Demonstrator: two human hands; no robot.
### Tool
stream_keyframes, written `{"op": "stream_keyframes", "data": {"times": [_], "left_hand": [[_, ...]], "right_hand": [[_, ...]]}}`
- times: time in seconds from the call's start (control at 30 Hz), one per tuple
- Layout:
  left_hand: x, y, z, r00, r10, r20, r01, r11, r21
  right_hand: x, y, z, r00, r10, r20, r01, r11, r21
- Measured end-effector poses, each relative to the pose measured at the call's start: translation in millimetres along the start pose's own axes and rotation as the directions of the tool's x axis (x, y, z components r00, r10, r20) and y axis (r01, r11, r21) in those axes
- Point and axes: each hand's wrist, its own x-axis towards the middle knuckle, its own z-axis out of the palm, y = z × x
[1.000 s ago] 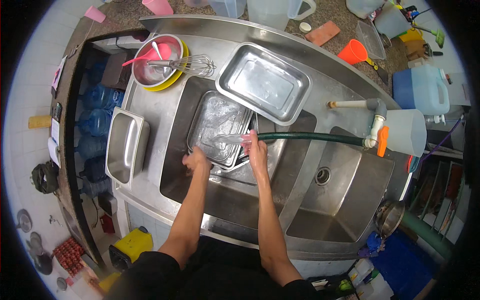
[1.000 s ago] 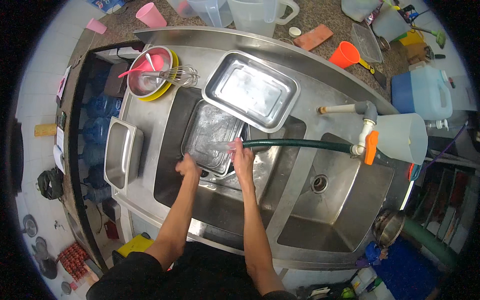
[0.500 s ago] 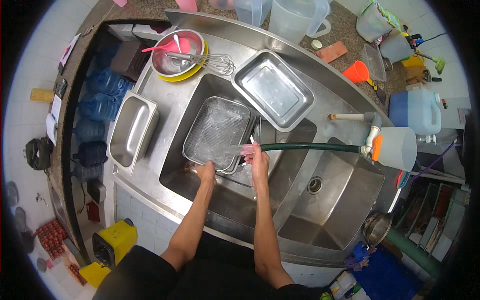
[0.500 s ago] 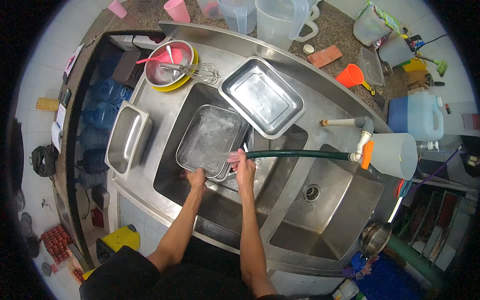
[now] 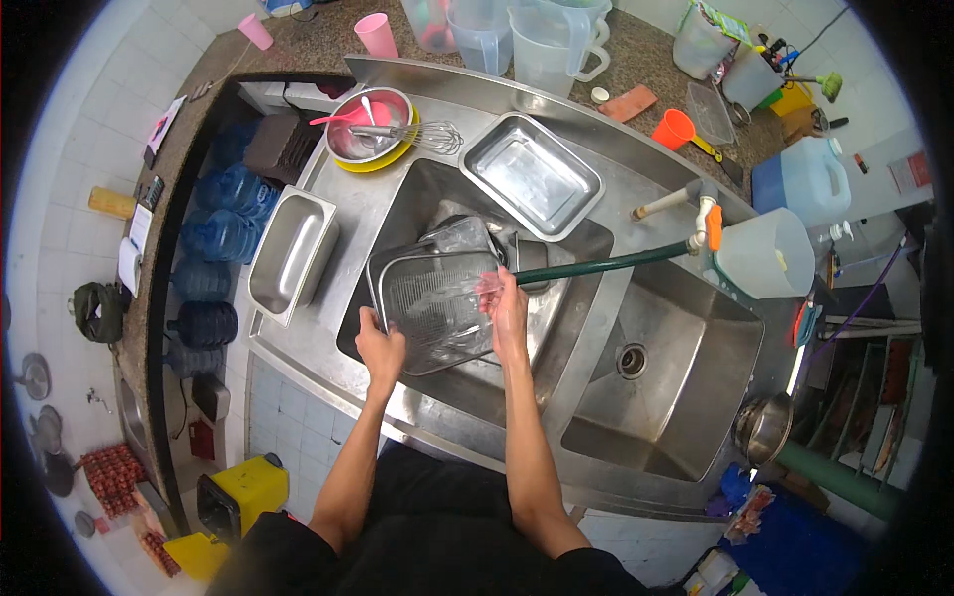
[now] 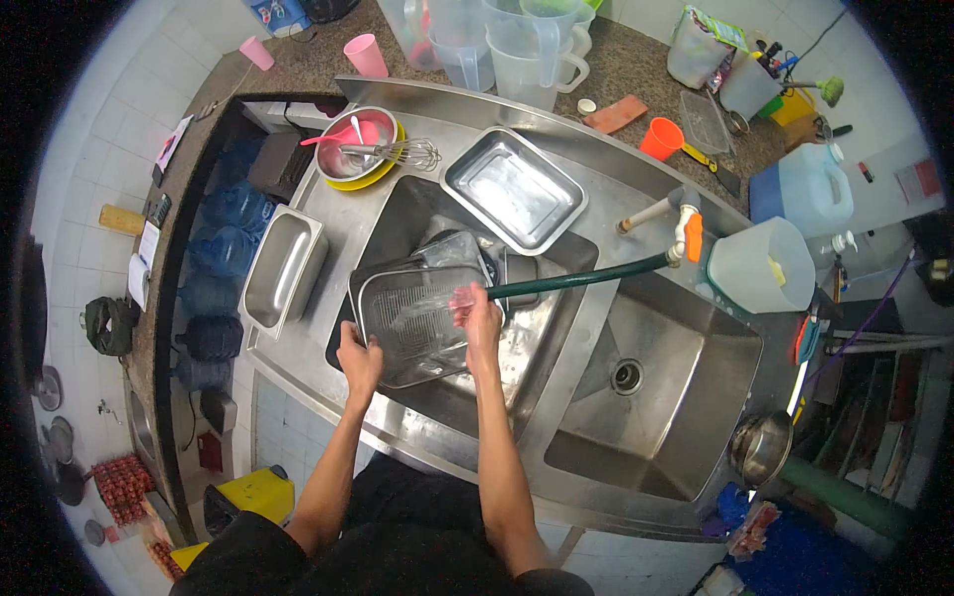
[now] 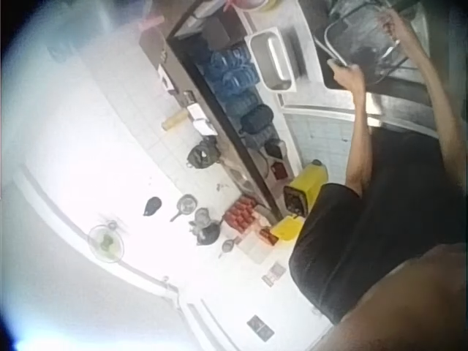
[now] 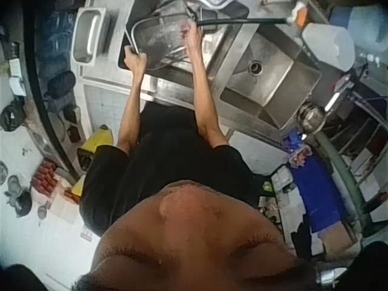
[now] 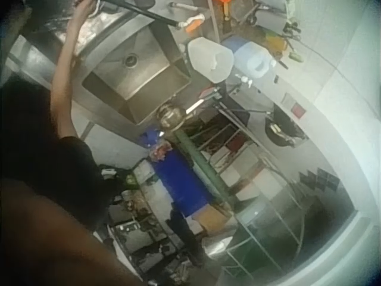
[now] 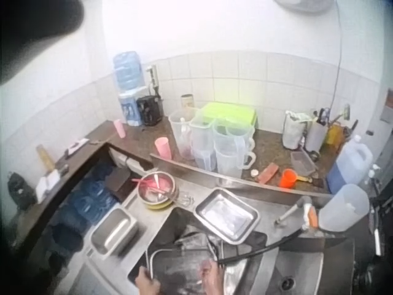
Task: The person is washing various metal trays and kitchen utensils in a commercial sink.
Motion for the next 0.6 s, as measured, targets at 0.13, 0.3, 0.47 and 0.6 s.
{"op": "stream_keyframes", "data": {"times": [0.13, 0.3, 0.47, 0.6], "left_hand": [[6.5, 12.7, -19.9, 0.951, 0.31, 0.02, -0.31, 0.95, 0.023], [-4.2, 17.9, -29.3, 0.862, 0.476, 0.176, -0.481, 0.877, -0.015], [-14.0, 14.5, -23.7, 0.787, 0.578, 0.217, -0.598, 0.801, 0.035], [-20.5, 33.4, -19.6, 0.697, 0.674, 0.244, -0.697, 0.716, 0.014]], "right_hand": [[11.5, 15.4, -18.1, 0.981, -0.045, -0.187, 0.02, 0.99, -0.137], [-1.9, 19.3, -10.2, 0.984, -0.131, -0.123, 0.138, 0.989, 0.051], [-6.2, 12.3, -29.1, 0.997, -0.044, -0.063, 0.039, 0.997, -0.073], [-7.4, 6.3, -47.8, 0.998, -0.049, -0.047, 0.042, 0.99, -0.132]]}}
